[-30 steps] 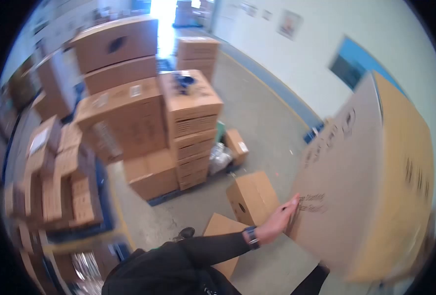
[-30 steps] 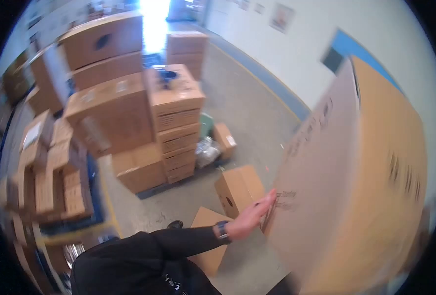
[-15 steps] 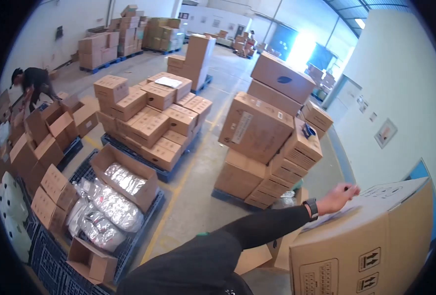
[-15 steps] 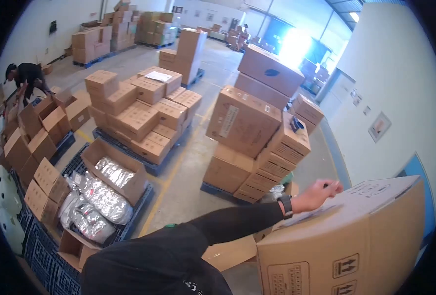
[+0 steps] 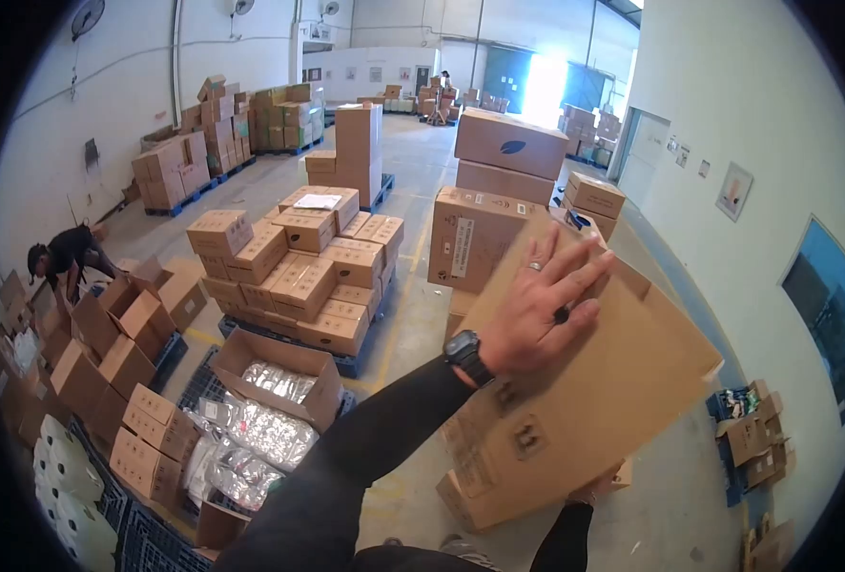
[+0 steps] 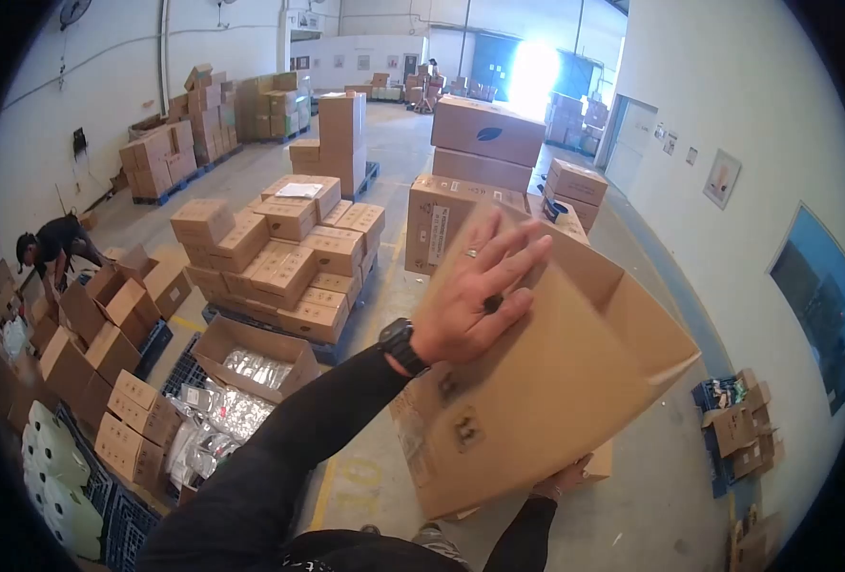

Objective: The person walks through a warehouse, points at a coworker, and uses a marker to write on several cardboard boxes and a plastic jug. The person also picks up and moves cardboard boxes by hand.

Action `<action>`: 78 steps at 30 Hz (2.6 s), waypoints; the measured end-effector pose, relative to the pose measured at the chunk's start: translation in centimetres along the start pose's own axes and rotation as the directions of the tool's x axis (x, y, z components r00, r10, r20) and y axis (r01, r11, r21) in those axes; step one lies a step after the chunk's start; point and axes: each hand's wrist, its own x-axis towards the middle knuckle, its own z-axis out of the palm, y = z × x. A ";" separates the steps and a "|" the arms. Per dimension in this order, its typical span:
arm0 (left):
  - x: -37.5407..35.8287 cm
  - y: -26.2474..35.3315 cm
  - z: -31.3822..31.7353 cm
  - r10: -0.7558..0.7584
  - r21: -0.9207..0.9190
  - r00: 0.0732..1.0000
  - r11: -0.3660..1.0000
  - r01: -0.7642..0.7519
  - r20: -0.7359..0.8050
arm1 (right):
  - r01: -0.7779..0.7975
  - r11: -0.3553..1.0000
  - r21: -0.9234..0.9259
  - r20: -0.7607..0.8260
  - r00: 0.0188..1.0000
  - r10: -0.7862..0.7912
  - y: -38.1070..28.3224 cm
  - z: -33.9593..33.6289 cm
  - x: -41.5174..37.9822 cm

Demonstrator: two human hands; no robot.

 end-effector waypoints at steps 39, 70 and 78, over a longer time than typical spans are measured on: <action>4.2 3.1 12.4 -0.343 -0.320 0.937 0.897 0.304 -0.070 | 0.522 0.852 -0.032 0.998 0.055 0.003 -27.8 4.0 -7.1; 2.1 2.2 18.4 -0.636 -0.329 0.764 0.703 0.631 0.108 | 0.634 0.771 -0.066 0.987 -0.074 0.145 -24.5 4.1 -6.6; 2.8 3.4 16.0 -0.607 -0.376 0.781 0.696 0.611 0.145 | 0.596 0.796 -0.103 0.987 -0.040 0.157 -24.3 4.0 -6.8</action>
